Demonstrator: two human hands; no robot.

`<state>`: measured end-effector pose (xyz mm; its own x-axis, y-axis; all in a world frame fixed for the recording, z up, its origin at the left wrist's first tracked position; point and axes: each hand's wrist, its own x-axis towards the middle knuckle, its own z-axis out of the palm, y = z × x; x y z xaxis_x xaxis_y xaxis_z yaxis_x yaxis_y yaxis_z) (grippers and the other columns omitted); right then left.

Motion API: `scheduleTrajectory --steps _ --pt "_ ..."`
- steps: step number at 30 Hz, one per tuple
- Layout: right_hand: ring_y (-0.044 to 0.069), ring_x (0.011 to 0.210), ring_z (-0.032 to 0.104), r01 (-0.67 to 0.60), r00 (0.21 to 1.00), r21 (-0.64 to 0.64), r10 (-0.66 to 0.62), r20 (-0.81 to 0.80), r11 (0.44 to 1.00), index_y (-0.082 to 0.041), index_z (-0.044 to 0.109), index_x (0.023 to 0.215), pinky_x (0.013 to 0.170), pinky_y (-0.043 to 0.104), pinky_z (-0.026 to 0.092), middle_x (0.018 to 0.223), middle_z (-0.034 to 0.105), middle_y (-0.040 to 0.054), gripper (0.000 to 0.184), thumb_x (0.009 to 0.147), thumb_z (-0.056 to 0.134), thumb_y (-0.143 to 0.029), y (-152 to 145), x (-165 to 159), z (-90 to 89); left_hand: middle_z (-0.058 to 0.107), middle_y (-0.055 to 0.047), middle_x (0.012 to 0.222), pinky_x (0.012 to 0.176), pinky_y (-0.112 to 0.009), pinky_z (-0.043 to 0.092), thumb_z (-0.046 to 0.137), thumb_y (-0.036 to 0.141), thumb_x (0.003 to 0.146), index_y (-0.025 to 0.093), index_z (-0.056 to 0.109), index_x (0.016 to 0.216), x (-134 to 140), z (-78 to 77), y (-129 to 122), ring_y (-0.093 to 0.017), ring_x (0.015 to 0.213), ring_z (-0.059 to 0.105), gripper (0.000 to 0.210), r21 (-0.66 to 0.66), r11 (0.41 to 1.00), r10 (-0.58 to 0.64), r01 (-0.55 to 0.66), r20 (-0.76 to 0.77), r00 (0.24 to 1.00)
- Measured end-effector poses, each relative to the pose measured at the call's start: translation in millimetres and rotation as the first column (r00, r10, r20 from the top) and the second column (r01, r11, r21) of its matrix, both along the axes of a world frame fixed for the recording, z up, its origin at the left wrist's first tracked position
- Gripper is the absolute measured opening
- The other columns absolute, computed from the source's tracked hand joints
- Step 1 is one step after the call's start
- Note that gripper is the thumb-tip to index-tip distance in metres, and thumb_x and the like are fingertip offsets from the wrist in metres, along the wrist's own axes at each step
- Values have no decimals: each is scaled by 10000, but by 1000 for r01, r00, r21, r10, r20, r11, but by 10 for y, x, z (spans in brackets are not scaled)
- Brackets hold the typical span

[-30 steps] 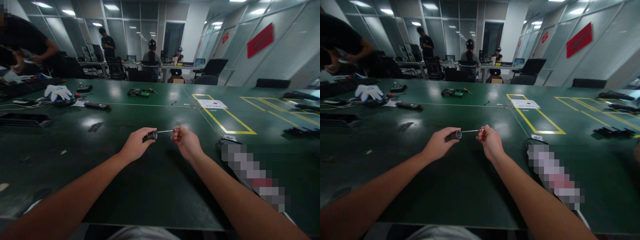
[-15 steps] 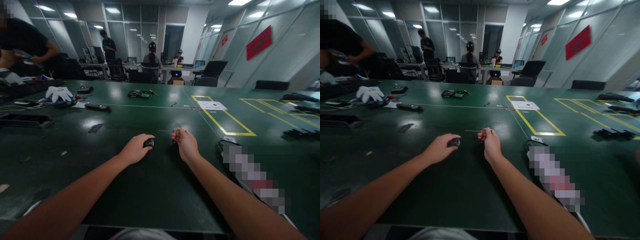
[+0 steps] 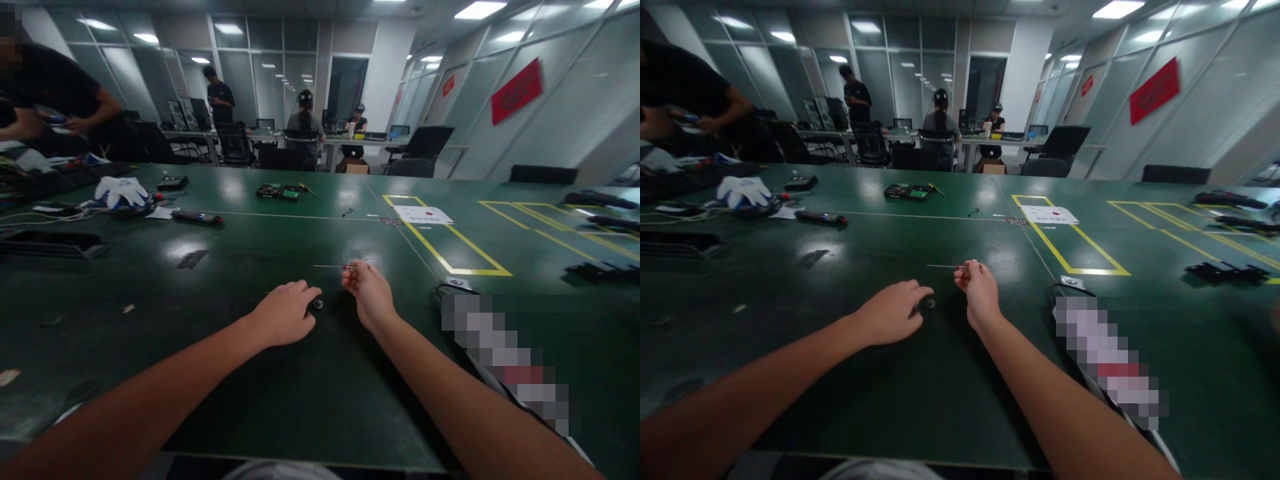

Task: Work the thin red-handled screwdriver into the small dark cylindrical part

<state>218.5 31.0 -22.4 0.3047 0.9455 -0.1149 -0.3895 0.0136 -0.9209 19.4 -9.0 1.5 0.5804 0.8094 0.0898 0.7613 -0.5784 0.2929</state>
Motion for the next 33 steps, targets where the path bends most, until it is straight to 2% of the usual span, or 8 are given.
scheduleTrajectory --steps 3,7,12,16,20,27,30,33 --pt "130 630 640 7 1000 8 -7 -2 1000 -212 659 852 608 241 530 703 696 12 161 957 603 -320 -14 -11 11 655 -133 1105 852 -475 512 526 431 963 207 675 1278 75 -12 40 -328 1012 637 414 43 999 -6 10 -90 996" --pt "136 638 640 7 1000 19 -7 9 1000 -216 655 859 613 247 527 701 692 10 156 945 625 -342 -16 -3 13 675 -114 1037 725 -392 481 539 373 967 200 694 1108 84 -39 100 -292 930 655 272 3 1000 -12 13 -100 995" --pt "145 645 641 -18 1000 23 18 9 1000 -223 655 858 621 264 531 713 696 14 175 927 647 -384 -22 18 10 690 -93 962 668 -364 433 543 372 944 197 639 1080 -94 21 121 -260 827 645 242 -112 990 102 -89 114 988" --pt "145 651 642 -24 1000 26 24 5 999 -224 651 853 626 265 530 718 699 16 173 932 637 -376 -31 26 23 696 -75 972 718 -359 437 490 344 934 206 659 1120 -377 141 227 -241 844 643 287 -212 961 245 -175 371 896" --pt "145 641 639 -14 1000 18 14 7 1000 -224 651 853 617 265 526 708 695 13 165 947 609 -353 -25 26 30 669 -60 859 660 -320 410 473 253 856 176 686 916 -792 234 399 -208 763 613 234 -336 889 455 -311 566 688" --pt "143 641 640 -13 1000 30 12 20 999 -223 650 859 621 266 523 719 699 11 164 932 621 -368 -29 25 38 584 -55 784 557 -260 395 533 178 818 119 593 865 -1728 363 480 -162 653 529 97 -628 725 661 -283 750 30" --pt "140 641 638 -10 1000 30 9 24 999 -222 649 865 622 260 519 714 695 8 162 934 614 -364 -33 23 54 564 -49 777 569 -259 422 518 105 787 130 568 840 -2170 396 453 -164 650 512 78 -674 666 674 -321 727 -128" --pt "136 639 634 -7 999 26 6 35 1000 -219 645 869 624 253 515 716 692 8 166 939 604 -364 -33 22 61 544 -38 776 573 -252 430 508 47 724 146 580 881 -2587 393 407 -167 654 499 199 -669 627 663 -399 727 -179"
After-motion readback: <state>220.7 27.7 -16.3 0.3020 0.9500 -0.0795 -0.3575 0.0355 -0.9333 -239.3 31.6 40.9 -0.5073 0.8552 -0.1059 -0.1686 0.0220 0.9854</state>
